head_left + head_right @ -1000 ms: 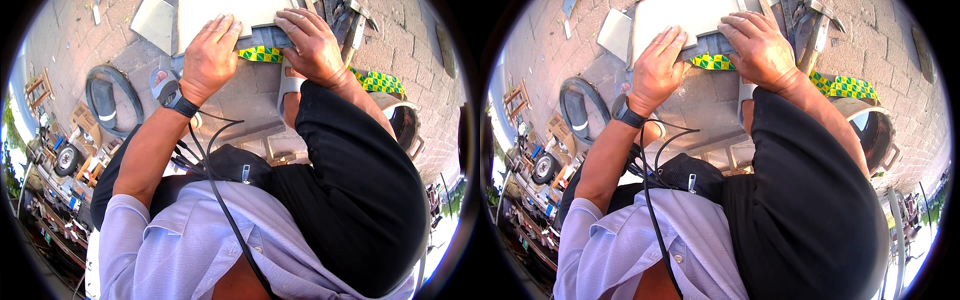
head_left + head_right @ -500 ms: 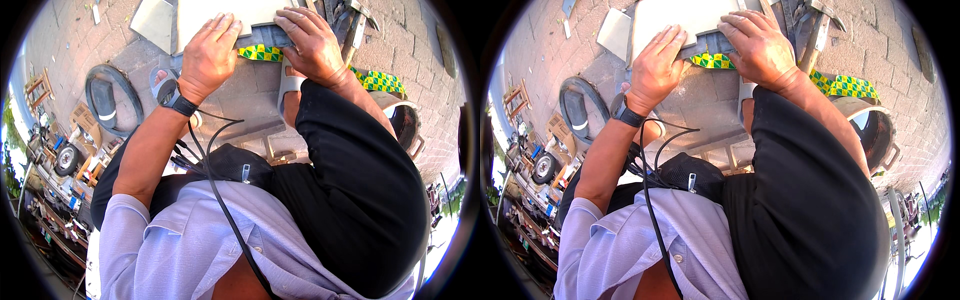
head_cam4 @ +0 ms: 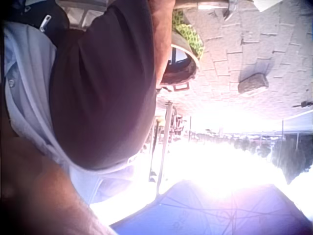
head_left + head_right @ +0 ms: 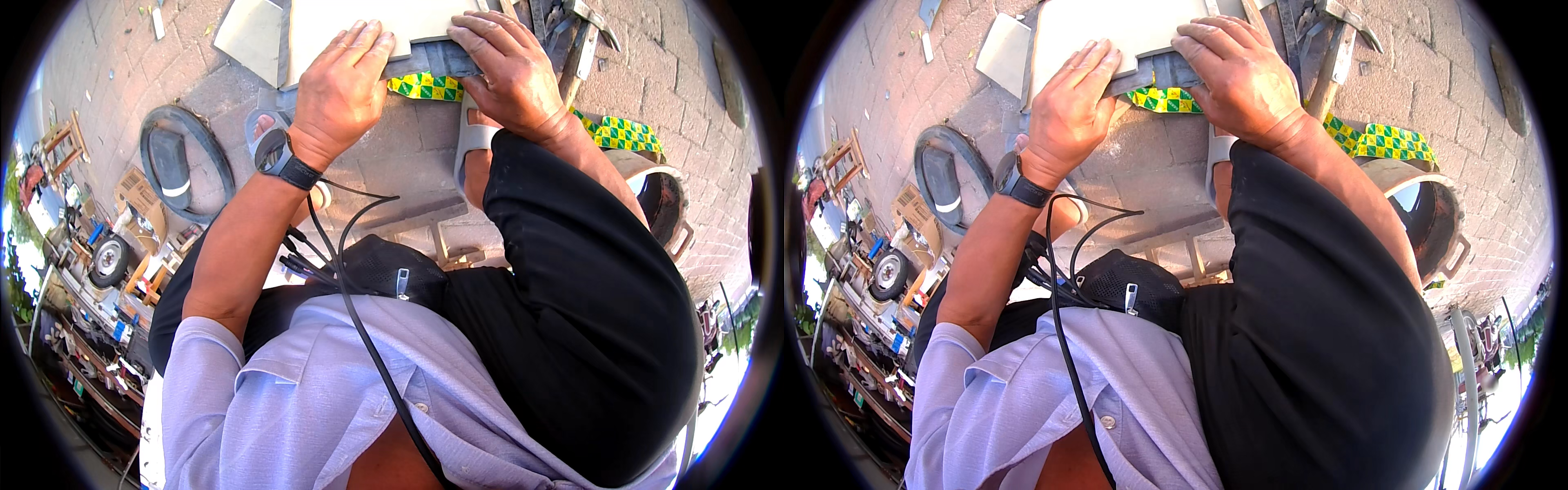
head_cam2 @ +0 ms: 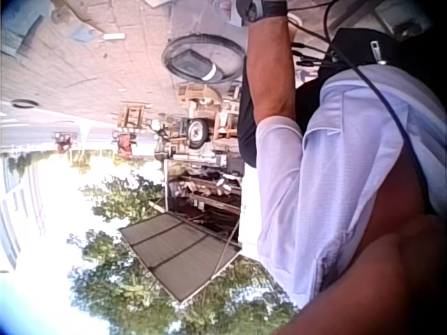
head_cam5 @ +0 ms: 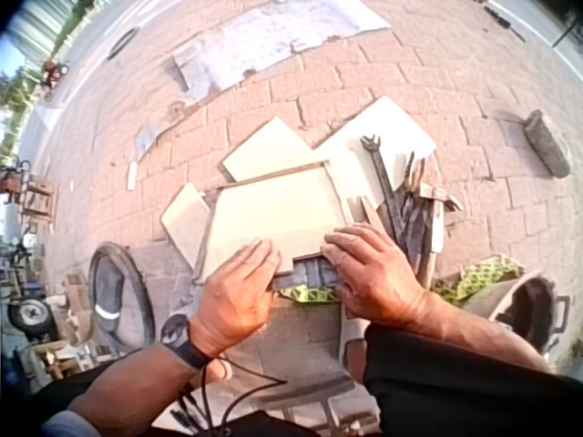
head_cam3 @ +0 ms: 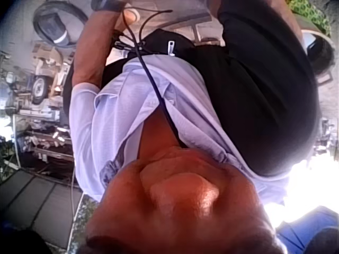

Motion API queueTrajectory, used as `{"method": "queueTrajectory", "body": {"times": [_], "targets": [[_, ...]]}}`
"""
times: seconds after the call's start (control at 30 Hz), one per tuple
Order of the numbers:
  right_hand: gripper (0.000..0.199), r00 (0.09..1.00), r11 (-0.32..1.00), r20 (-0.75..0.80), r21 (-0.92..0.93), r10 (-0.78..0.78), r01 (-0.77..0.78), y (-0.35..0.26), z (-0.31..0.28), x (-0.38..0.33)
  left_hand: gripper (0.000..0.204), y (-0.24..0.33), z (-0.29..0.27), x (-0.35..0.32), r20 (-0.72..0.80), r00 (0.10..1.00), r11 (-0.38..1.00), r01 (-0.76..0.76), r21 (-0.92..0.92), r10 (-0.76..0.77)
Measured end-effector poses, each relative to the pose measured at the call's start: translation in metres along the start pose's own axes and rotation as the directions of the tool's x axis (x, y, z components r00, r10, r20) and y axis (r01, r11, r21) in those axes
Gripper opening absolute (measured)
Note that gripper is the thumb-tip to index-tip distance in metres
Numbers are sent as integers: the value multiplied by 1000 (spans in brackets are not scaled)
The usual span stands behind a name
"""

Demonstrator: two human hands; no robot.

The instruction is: The person sits on the ground and uses a hammer to bend and shape a metal strip into a rectangular frame. They then use pliers to adjust the corners and fit the frame onto a flat rectangular panel, securing it in place.

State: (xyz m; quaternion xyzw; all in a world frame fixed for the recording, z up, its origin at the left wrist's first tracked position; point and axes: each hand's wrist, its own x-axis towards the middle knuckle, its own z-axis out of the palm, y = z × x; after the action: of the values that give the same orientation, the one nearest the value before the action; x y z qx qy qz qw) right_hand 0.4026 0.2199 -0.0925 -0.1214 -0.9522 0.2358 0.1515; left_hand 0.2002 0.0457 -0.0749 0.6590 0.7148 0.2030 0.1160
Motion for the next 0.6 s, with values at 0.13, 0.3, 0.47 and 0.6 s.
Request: {"method": "queueTrajectory", "body": {"times": [0.13, 0.3, 0.47, 0.6], "targets": [[58, 1000, 1000, -20, 4, 6, -6, -2, -9, 3, 53, -1, -1, 3, -1, 1000, 1000, 0, -15, 0], [63, 999, 1000, -33, 29, -7, 8, 0, -12, 1, 53, -1, -3, 3, -8, 1000, 1000, 1, -10, -1], [42, 997, 993, 20, -94, -75, 76, -17, -35, 18, 54, -2, -5, 5, 1, 1000, 1000, 1, -17, -1], [45, 996, 999, 88, -40, -33, 37, -19, -34, 19, 54, -2, -8, 8, 13, 1000, 1000, -1, -15, 1]]}}
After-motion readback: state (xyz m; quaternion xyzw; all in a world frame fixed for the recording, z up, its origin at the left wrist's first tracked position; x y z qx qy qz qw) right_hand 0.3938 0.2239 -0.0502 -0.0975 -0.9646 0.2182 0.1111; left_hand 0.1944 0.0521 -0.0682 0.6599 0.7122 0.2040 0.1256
